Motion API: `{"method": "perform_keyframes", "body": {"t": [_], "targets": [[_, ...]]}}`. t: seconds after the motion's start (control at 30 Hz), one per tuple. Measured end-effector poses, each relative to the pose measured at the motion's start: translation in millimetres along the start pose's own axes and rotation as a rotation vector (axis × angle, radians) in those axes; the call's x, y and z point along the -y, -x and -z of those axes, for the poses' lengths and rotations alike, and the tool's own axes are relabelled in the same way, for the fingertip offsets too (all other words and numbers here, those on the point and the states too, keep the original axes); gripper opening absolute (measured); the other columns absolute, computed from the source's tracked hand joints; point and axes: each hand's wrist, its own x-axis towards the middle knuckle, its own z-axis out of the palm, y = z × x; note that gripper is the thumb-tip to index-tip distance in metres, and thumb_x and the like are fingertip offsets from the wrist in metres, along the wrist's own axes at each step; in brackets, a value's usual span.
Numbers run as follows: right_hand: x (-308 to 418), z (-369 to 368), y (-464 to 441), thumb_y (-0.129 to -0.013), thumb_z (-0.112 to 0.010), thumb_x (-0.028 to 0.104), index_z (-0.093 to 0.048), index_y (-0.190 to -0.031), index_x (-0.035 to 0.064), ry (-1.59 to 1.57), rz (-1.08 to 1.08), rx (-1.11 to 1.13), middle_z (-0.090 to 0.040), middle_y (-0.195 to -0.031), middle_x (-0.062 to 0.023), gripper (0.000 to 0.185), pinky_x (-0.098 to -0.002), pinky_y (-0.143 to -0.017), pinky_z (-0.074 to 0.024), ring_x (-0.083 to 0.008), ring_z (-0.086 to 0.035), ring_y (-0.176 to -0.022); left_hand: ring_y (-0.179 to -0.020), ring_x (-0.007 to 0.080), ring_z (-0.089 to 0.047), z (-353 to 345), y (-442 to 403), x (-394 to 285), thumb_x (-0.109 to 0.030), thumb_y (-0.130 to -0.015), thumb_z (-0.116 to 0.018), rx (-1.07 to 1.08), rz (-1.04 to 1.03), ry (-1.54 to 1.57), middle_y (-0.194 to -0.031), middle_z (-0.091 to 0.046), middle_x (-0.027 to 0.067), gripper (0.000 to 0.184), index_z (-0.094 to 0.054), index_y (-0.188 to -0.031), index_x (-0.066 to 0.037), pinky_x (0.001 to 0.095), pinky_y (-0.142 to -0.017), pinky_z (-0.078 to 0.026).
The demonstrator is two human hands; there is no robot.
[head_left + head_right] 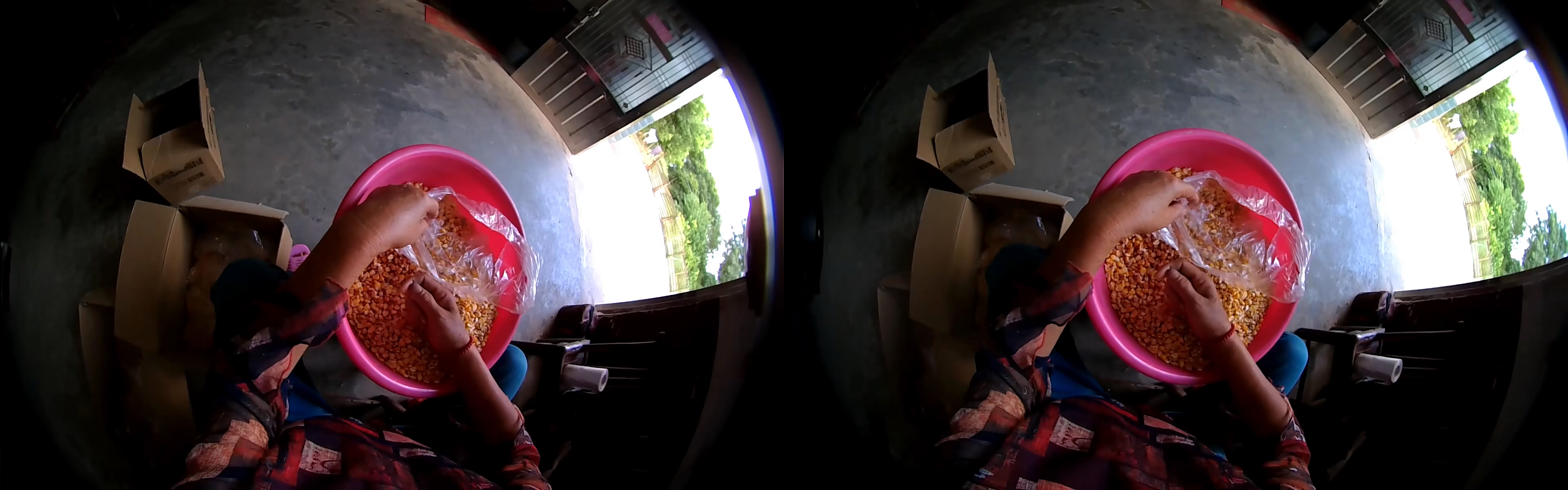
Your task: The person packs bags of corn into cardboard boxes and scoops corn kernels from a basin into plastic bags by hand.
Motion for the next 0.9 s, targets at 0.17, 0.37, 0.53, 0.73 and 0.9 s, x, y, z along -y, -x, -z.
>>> {"method": "perform_keyframes", "body": {"t": [0.17, 0.37, 0.53, 0.73, 0.9], "targets": [[1.6, -4.2, 1.0, -0.096, -0.039, 0.022, -0.047, -0.08, 0.0068, 0.062, 0.036, -0.013, -0.035, -0.055, 0.0037, 0.023, -0.0202, -0.043, -0.028, -0.0052, -0.03, -0.045, -0.085, 0.0303, -0.062, -2.1, 0.9, 0.7, -0.012, -0.077, -0.053, -0.054, -0.032, 0.007, -0.089, -0.064, 0.0153, 0.022, -0.066, -0.093, -0.009, 0.0404, -0.078, -0.048], [1.8, -4.8, 3.3, -0.095, -0.04, 0.027, -0.042, -0.072, 0.0085, 0.033, -0.025, -0.018, -0.033, -0.054, 0.0035, 0.03, -0.021, -0.042, -0.0215, -0.0056, -0.026, -0.045, -0.088, 0.0291, -0.061, -0.7, 0.1, 0.9, -0.014, -0.079, -0.052, -0.006, -0.017, 0.002, -0.091, -0.064, 0.015, 0.024, -0.064, -0.099, -0.008, 0.0382, -0.081, -0.046], [-2.4, 2.3, 1.3, -0.095, -0.041, 0.027, -0.047, -0.079, 0.008, -0.058, -0.023, 0.007, -0.034, -0.055, 0.0046, 0.025, -0.0208, -0.044, -0.0277, -0.0047, -0.028, -0.045, -0.088, 0.0291, -0.061, 0.4, 0.3, -0.3, -0.014, -0.079, -0.052, 0.006, -0.005, 0.001, -0.091, -0.064, 0.0153, 0.024, -0.064, -0.099, -0.008, 0.038, -0.081, -0.046], [5.7, -2.8, 0.5, -0.094, -0.045, 0.023, -0.052, -0.093, 0.0075, -0.02, -0.013, -0.032, -0.038, -0.06, 0.006, 0.017, -0.0187, -0.048, -0.035, -0.0031, -0.031, -0.047, -0.088, 0.0292, -0.061, 0.9, -5.3, -3.9, -0.015, -0.08, -0.051, 0.06, 0.11, -0.008, -0.091, -0.064, 0.0155, 0.024, -0.064, -0.098, -0.008, 0.0382, -0.081, -0.046], [2.3, -1.7, 0.9, -0.092, -0.05, 0.022, -0.054, -0.101, 0.0081, 0.132, -0.033, 0.027, -0.049, -0.071, 0.006, 0.017, -0.0162, -0.048, -0.0349, -0.001, -0.044, -0.058, -0.089, 0.0302, -0.061, 1.2, 2.5, -2.2, -0.013, -0.079, -0.053, -0.057, -0.024, 0.053, -0.095, -0.063, 0.0169, 0.029, -0.062, -0.106, -0.009, 0.038, -0.08, -0.046]]}}
